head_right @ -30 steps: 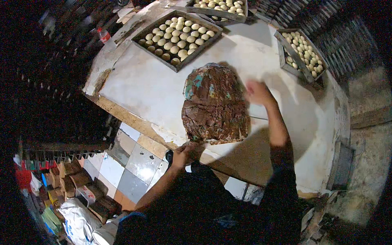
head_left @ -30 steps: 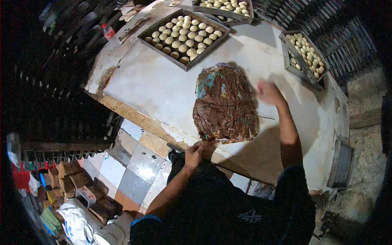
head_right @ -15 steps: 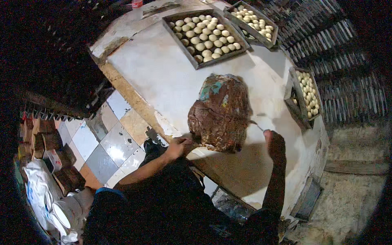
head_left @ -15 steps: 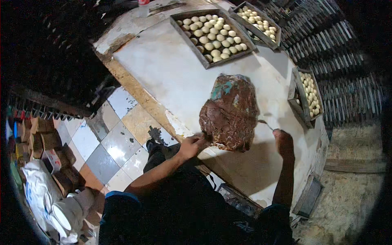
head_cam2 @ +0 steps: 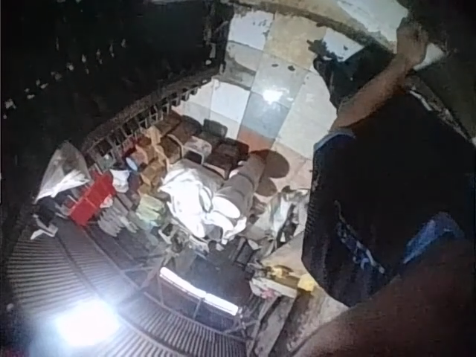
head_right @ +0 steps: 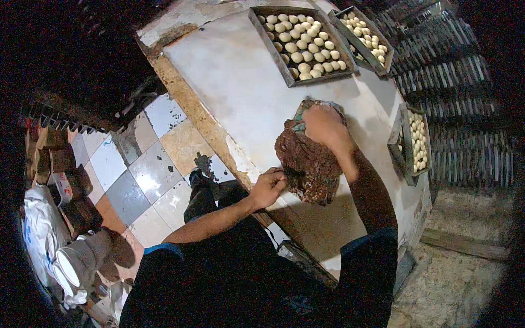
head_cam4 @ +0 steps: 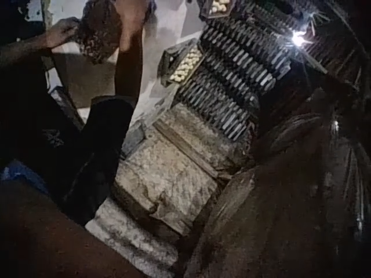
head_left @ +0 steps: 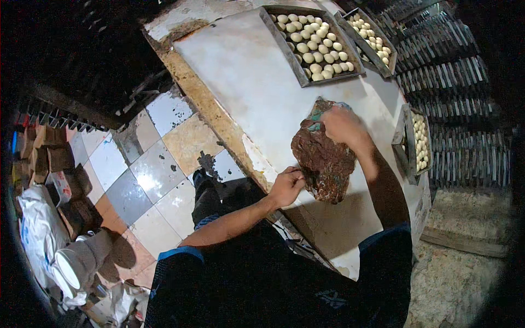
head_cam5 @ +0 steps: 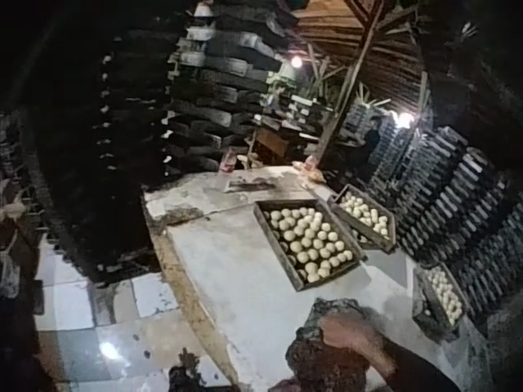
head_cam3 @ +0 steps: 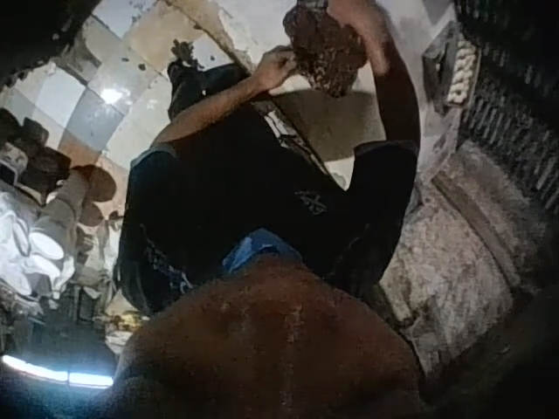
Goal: Preparing and portioning bread dough and filling it with chocolate at a bakery station.
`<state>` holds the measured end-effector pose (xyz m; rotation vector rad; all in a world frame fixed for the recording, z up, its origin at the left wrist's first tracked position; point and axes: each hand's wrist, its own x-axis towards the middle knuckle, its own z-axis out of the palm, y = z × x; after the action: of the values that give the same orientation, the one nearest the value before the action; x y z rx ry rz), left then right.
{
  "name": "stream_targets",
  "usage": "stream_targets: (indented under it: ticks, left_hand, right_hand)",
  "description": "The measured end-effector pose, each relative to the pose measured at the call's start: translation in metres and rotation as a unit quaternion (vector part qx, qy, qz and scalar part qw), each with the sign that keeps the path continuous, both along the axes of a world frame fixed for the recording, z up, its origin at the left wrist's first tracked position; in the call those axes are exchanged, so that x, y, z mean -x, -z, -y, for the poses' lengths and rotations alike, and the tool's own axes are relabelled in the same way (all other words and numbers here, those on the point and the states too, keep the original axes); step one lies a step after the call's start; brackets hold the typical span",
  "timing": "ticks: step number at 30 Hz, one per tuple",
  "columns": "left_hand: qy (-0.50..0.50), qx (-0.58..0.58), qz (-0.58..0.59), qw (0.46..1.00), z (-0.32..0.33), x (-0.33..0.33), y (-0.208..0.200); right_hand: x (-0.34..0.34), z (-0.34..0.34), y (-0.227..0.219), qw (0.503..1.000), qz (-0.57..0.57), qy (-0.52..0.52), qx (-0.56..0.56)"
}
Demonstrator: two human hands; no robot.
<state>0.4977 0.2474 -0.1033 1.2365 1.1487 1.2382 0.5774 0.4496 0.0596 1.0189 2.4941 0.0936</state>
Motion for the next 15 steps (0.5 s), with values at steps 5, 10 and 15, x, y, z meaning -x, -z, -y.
stream_targets:
  ticks: [5,10,15]
  left_hand:
    - [-0.002,-0.02,-0.012,1.0,-0.002,-0.007,-0.01]
    - [-0.024,-0.055,-0.03,0.998,-0.001,-0.014,-0.016]
    - [-0.015,-0.05,-0.046,0.998,0.0,-0.012,-0.018]
  right_hand:
    - [0.019,-0.016,0.005,0.997,0.075,0.019,0.015]
    - [0.03,-0.025,0.007,0.994,0.101,-0.013,0.041]
    - [0.047,-0.03,0.012,0.986,0.16,-0.006,0.042]
